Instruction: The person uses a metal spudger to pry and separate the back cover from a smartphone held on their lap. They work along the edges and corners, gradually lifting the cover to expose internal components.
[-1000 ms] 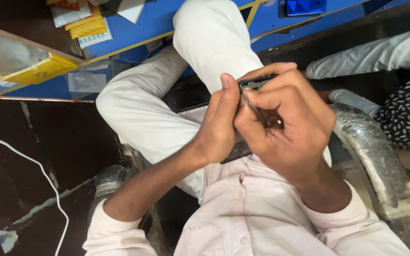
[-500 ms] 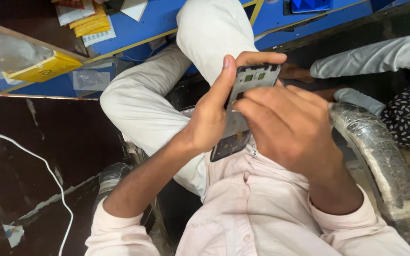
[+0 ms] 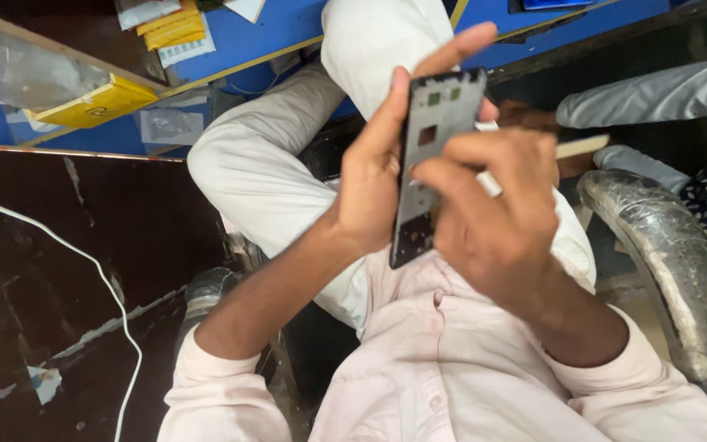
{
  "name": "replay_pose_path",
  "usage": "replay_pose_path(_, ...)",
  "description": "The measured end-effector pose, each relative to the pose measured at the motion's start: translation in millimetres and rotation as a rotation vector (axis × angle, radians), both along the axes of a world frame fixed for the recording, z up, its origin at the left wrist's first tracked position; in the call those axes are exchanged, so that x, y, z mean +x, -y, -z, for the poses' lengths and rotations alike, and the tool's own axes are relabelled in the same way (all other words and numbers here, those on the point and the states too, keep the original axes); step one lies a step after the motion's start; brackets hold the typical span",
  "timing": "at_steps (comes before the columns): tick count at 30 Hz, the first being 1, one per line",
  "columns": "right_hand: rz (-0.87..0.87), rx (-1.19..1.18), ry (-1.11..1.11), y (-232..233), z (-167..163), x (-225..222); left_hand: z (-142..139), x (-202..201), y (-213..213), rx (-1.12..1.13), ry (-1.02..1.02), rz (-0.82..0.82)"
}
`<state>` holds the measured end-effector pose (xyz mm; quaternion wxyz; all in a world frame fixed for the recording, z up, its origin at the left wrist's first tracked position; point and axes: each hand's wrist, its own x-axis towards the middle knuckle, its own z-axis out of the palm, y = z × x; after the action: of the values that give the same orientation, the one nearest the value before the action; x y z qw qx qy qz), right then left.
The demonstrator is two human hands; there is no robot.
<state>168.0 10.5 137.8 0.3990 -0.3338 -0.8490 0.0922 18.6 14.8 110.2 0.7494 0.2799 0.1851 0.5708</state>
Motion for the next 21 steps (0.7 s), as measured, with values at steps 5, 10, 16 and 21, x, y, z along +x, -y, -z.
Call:
replay_pose_path(5,0.154,0.008,-0.069,-14,-4,0,5,11,1,-0.046,0.068,0.108)
replay_pose_path(10,0.175,-0.034,-0.073,-6,-11,-3,4,6,5,-0.067,0.025,0.124)
replay_pose_path(16,0.074,-0.11,-0.029,26,-7,-6,-4,-3,7,-0.008,0.052,0.051)
replay_pose_path(21,-0.022,-0.156,-0.017,42,1,-2,-9,-8,2,-0.106,0.13,0.041)
